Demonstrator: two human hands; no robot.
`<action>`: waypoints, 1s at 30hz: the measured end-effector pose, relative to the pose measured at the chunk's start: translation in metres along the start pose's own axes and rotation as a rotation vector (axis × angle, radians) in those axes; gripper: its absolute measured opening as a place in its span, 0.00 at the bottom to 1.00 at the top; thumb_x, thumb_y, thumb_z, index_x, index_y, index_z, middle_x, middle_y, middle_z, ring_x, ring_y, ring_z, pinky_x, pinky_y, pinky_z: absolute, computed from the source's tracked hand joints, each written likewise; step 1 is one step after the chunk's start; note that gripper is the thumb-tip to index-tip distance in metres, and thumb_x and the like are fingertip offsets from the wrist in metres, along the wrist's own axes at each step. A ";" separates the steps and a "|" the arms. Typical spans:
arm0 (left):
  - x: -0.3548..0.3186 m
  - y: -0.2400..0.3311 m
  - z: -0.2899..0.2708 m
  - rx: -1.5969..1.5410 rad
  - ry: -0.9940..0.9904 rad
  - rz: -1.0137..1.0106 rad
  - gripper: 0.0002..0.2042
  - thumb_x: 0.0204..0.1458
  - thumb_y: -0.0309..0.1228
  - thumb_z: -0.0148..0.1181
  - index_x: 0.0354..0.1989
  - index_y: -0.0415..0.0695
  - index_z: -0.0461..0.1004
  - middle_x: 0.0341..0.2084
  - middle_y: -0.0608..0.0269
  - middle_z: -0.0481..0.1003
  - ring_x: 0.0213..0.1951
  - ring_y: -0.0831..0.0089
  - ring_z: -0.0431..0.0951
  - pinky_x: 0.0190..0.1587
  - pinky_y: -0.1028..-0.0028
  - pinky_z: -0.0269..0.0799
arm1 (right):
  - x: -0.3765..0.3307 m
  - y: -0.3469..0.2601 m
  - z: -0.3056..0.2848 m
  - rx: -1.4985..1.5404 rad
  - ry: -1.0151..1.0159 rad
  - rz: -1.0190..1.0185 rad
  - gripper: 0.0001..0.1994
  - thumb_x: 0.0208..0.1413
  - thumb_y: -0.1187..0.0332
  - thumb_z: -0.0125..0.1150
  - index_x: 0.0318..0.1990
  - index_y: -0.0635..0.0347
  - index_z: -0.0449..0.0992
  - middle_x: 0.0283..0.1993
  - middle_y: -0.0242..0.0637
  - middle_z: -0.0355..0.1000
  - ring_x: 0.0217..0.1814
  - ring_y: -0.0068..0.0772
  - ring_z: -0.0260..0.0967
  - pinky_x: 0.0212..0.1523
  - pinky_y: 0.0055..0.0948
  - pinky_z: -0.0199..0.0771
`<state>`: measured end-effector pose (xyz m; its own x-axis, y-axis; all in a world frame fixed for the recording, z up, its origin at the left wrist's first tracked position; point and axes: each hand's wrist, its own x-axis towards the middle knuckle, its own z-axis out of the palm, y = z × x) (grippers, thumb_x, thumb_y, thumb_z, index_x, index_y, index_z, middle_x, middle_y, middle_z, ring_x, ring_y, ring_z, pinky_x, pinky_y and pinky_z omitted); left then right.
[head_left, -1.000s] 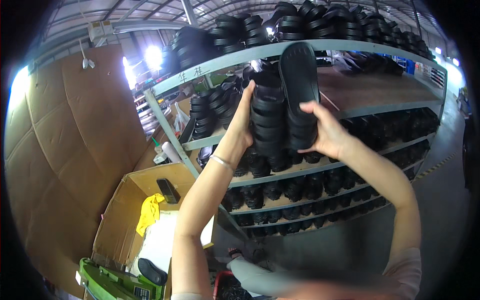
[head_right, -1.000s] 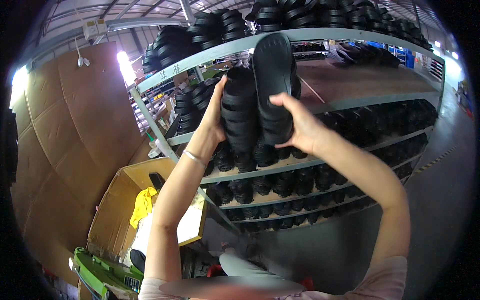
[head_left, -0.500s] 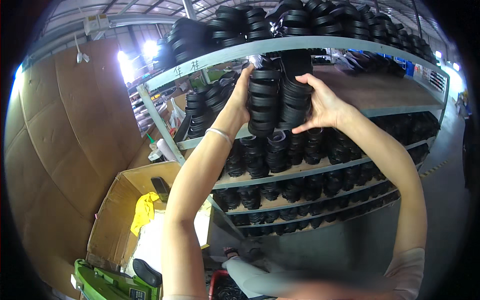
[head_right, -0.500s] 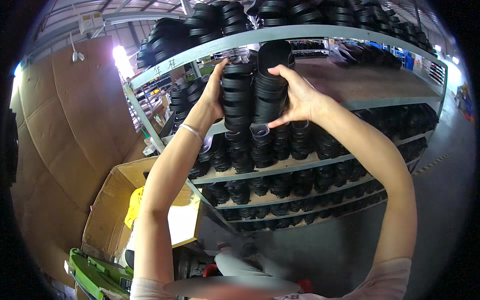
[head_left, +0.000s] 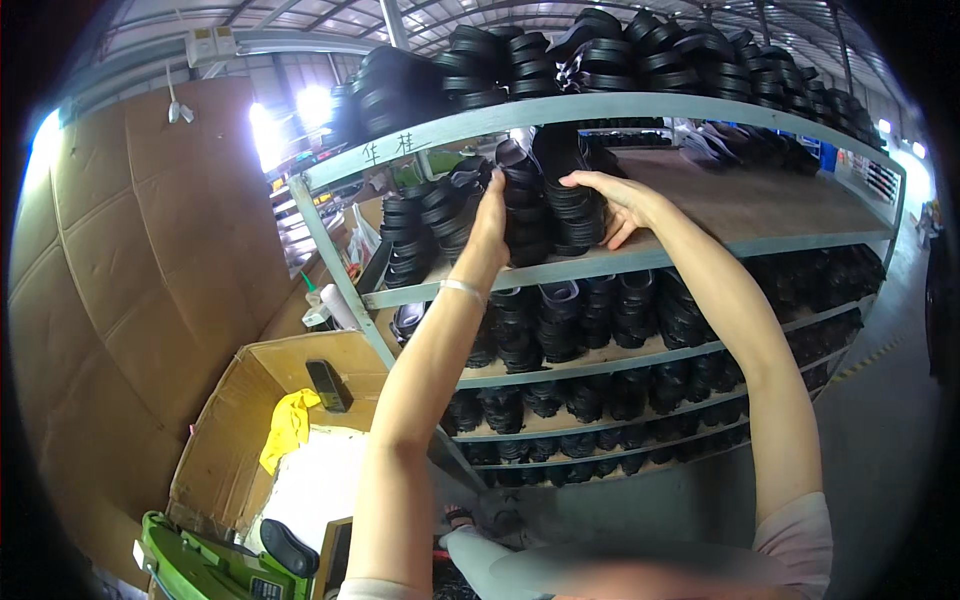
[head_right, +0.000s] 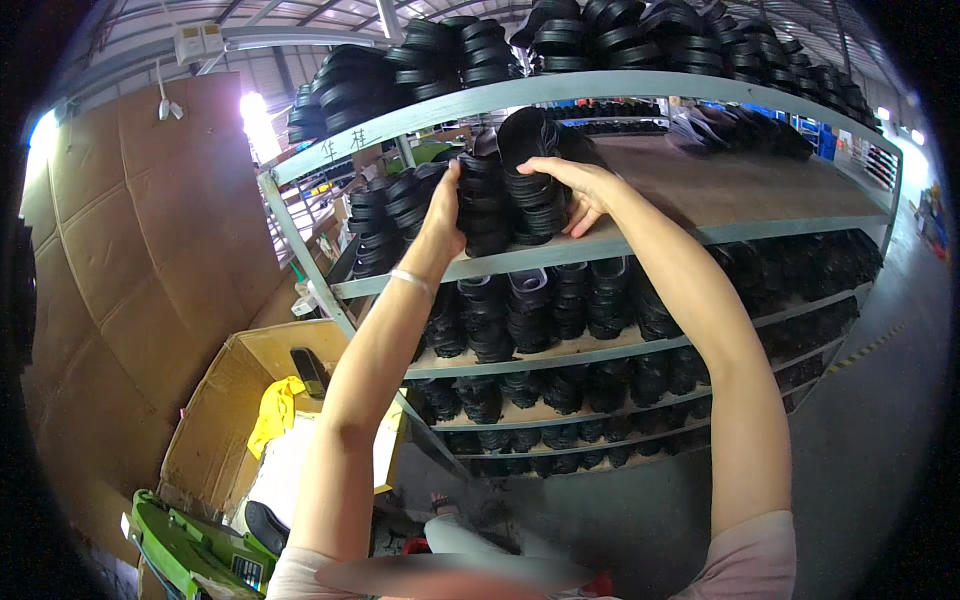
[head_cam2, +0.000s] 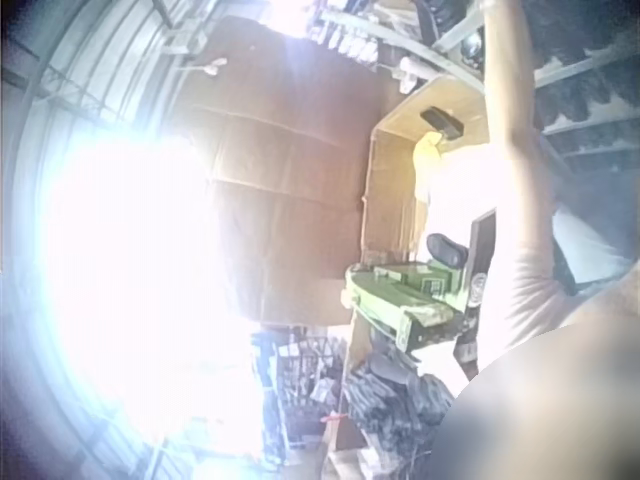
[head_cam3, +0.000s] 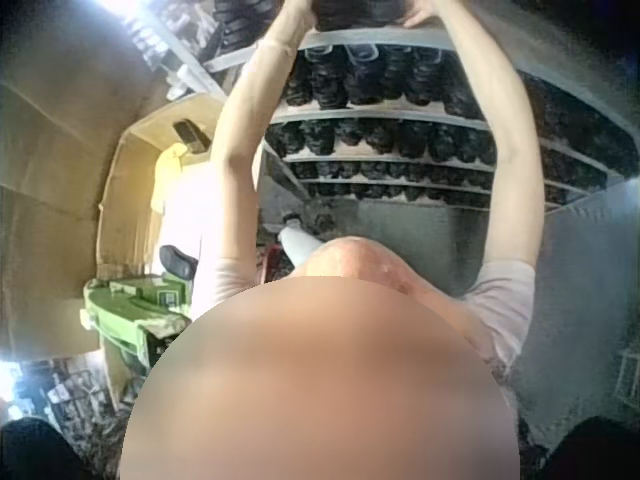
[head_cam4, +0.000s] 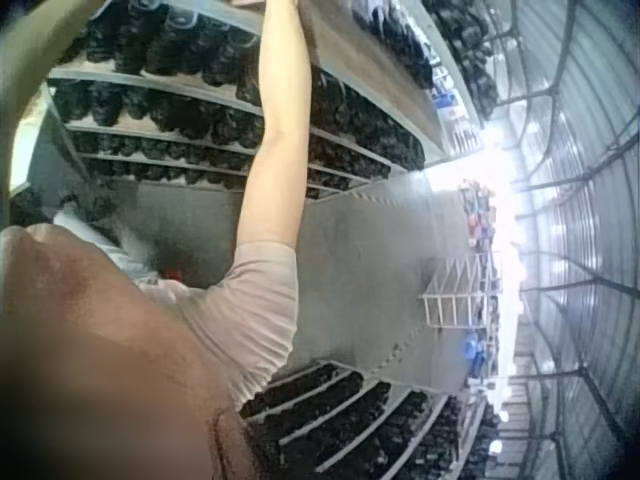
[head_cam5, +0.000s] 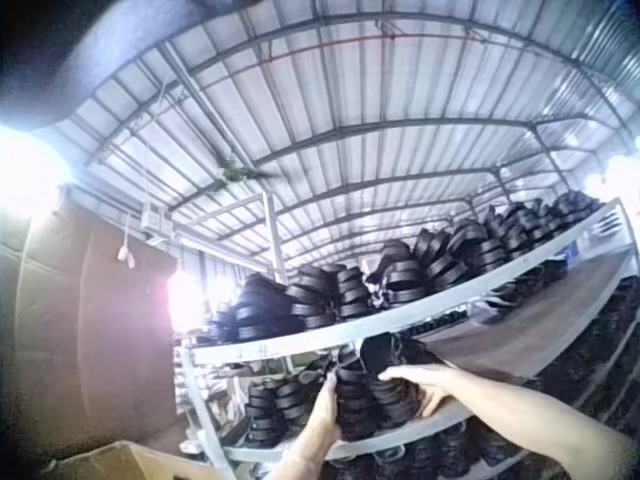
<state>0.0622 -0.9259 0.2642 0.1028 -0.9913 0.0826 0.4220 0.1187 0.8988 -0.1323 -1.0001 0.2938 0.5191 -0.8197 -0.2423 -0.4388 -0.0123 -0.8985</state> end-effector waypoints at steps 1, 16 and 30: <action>0.000 -0.002 -0.028 0.124 0.092 0.171 0.28 0.55 0.55 0.45 0.49 0.40 0.69 0.45 0.51 0.73 0.48 0.57 0.73 0.55 0.57 0.64 | -0.008 -0.016 0.017 -0.067 0.089 -0.070 0.50 0.34 0.35 0.60 0.64 0.58 0.56 0.59 0.58 0.59 0.55 0.60 0.63 0.50 0.54 0.66; -0.353 -0.237 -0.146 0.833 0.645 0.341 0.12 0.50 0.29 0.59 0.42 0.40 0.74 0.45 0.55 0.73 0.45 0.64 0.76 0.45 0.71 0.73 | 0.047 0.001 0.034 0.153 0.512 -0.960 0.28 0.50 0.54 0.62 0.54 0.63 0.70 0.56 0.44 0.68 0.54 0.35 0.66 0.56 0.31 0.62; -0.701 -0.259 -0.192 1.230 1.148 -0.538 0.29 0.49 0.49 0.57 0.53 0.39 0.67 0.48 0.45 0.71 0.51 0.53 0.70 0.52 0.62 0.66 | -0.113 0.161 0.665 -0.175 -0.747 -1.201 0.35 0.44 0.61 0.66 0.61 0.56 0.61 0.60 0.61 0.53 0.64 0.59 0.51 0.62 0.44 0.55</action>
<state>0.0539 -0.2505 -0.1089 0.9439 -0.3016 -0.1343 -0.1853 -0.8207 0.5405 0.2266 -0.5287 -0.0673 0.8690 0.2279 0.4392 0.4826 -0.5863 -0.6507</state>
